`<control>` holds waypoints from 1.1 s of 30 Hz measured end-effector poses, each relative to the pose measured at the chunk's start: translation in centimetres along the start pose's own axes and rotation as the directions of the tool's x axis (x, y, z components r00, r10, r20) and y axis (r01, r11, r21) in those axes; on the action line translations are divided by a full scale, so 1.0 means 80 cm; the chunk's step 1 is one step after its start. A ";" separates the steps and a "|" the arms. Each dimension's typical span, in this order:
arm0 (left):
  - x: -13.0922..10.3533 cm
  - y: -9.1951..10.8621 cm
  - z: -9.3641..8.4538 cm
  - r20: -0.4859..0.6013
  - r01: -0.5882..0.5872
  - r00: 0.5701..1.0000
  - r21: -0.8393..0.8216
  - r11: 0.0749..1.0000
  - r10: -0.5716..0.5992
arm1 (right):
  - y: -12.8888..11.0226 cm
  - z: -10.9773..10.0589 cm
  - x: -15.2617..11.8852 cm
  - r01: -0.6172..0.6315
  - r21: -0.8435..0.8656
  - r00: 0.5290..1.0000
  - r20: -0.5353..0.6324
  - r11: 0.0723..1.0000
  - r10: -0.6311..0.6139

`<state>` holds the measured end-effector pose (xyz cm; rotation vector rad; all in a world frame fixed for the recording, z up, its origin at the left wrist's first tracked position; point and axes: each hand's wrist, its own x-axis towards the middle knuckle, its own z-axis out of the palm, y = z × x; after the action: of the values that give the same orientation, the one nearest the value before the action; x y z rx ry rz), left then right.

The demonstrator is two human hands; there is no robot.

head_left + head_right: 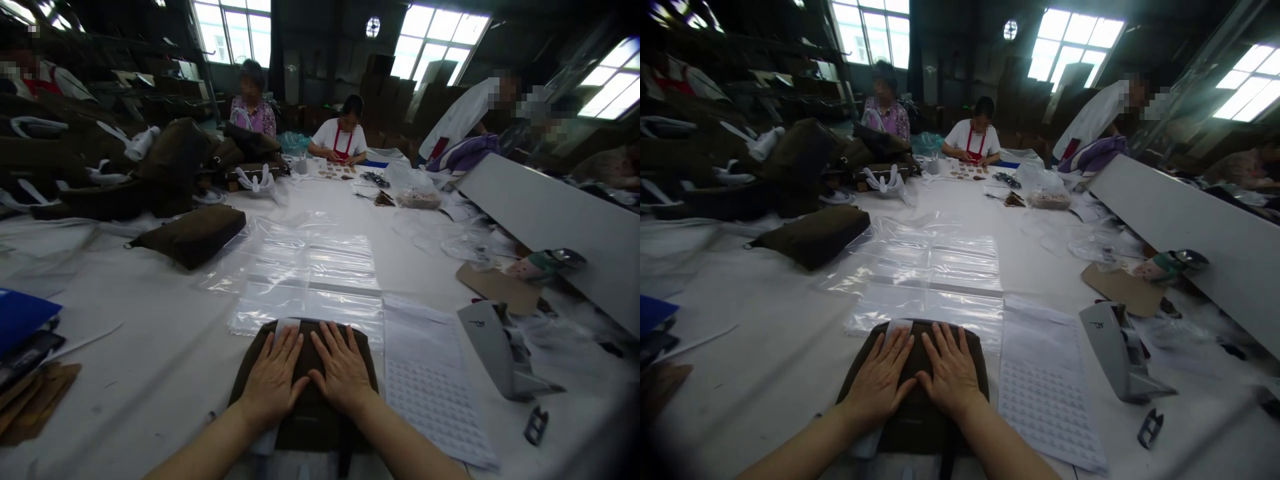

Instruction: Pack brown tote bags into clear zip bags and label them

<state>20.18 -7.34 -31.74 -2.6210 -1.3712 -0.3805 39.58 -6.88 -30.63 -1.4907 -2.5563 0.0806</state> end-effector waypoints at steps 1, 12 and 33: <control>-0.001 0.000 0.000 -0.009 0.003 1.000 -0.001 1.000 -0.003 | 0.000 0.002 -0.001 -0.002 -0.004 1.000 -0.010 1.000 0.001; -0.001 -0.033 -0.027 0.144 0.675 0.628 -0.590 0.444 -0.764 | -0.002 -0.002 -0.006 -0.027 -0.006 0.993 -0.111 1.000 0.026; 0.019 -0.157 -0.003 0.177 0.569 0.806 -0.491 0.659 -0.564 | 0.017 -0.021 0.005 0.039 0.510 0.943 -0.303 0.859 0.137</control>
<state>10.67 0.92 -30.77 -2.4639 -2.3849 -0.9491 40.89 -5.93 -29.09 -1.2344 -2.0133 0.4420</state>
